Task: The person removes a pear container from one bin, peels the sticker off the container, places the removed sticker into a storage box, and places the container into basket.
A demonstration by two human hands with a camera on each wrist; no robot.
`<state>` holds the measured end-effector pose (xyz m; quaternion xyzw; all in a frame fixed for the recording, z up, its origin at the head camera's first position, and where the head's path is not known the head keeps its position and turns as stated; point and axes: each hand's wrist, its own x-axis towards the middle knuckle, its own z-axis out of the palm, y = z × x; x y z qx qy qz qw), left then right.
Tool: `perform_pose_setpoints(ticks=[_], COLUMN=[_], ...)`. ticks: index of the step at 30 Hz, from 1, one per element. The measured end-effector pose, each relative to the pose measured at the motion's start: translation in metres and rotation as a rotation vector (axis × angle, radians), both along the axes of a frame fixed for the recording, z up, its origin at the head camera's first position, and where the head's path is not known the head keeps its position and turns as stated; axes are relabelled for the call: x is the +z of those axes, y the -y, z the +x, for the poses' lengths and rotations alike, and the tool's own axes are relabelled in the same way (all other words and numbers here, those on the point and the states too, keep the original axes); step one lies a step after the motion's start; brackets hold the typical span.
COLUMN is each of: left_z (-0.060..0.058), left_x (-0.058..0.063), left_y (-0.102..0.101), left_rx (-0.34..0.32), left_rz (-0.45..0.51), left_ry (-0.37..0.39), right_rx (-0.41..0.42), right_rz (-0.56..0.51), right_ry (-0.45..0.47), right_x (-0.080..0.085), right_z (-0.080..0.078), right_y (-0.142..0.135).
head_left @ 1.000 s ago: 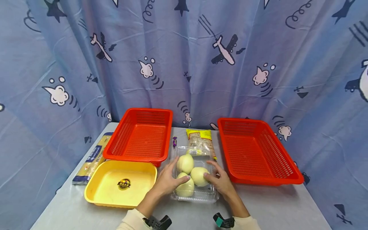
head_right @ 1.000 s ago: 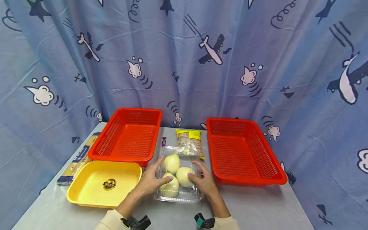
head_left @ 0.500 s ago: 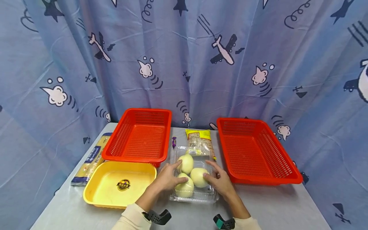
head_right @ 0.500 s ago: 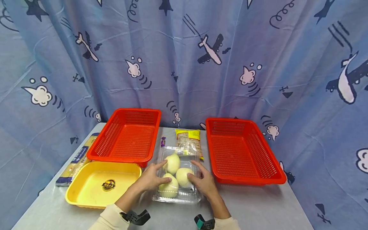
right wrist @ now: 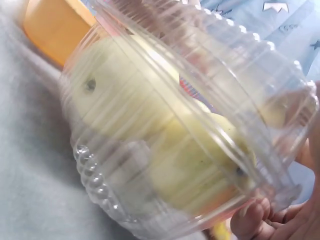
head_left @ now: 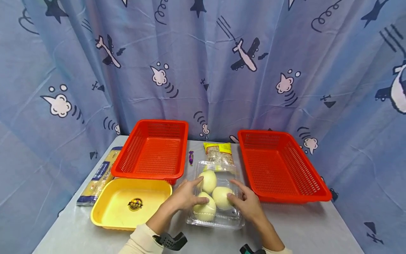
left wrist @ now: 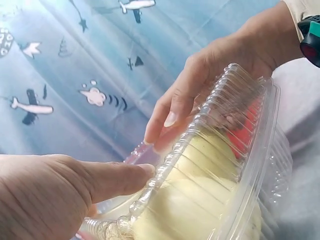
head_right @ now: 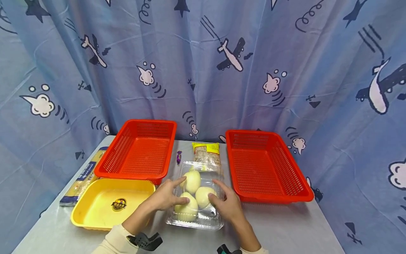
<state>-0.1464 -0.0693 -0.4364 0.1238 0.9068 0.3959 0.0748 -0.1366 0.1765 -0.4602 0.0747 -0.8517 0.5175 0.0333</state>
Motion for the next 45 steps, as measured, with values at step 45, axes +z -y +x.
perform_pose_setpoints(ticks=[45], left_z=[-0.012], left_x=[0.124], left_y=[0.081], left_rx=[0.035], left_rz=[0.076], left_ry=[0.052], right_rx=[0.312], right_rz=[0.153], right_ry=[0.156], right_x=[0.139], right_z=[-0.036], right_y=[0.073])
